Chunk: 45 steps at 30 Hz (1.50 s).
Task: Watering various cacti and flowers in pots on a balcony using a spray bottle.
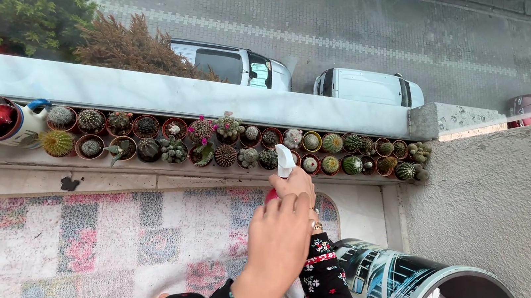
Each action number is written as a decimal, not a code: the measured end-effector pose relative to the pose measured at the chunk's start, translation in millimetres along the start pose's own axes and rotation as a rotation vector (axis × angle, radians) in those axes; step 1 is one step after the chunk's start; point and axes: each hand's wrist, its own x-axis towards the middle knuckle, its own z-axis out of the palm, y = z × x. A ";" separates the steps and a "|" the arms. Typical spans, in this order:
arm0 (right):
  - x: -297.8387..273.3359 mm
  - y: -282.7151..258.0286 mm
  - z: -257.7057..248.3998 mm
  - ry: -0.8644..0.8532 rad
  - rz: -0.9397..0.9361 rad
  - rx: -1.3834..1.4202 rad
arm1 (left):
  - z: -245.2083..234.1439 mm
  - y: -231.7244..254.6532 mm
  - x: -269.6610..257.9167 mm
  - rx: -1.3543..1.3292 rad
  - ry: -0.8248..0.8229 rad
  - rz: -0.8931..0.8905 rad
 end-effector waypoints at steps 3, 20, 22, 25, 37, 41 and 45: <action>-0.4 5.0 3.1 -0.034 0.051 -0.082 | -1.2 -14.4 -13.2 -0.117 0.069 -0.107; -1.4 20.0 14.0 0.021 0.019 -0.036 | -6.6 -34.6 -20.1 -0.043 -0.060 -0.118; -0.5 17.1 11.6 0.033 0.008 -0.051 | -6.9 -35.1 -17.4 -0.030 -0.058 -0.122; -5.1 11.6 4.1 0.044 -0.010 -0.045 | -6.2 -35.1 -17.3 -0.017 -0.058 -0.127; 14.1 36.3 8.8 0.025 -0.043 0.009 | -6.4 -37.2 -16.5 -0.044 -0.073 -0.135; 14.9 39.3 7.3 0.032 -0.009 -0.025 | -13.8 -43.8 -11.0 -0.112 -0.048 -0.188; 7.6 32.9 -7.0 0.085 0.017 0.023 | -18.5 -63.0 -7.8 -0.107 0.108 -0.230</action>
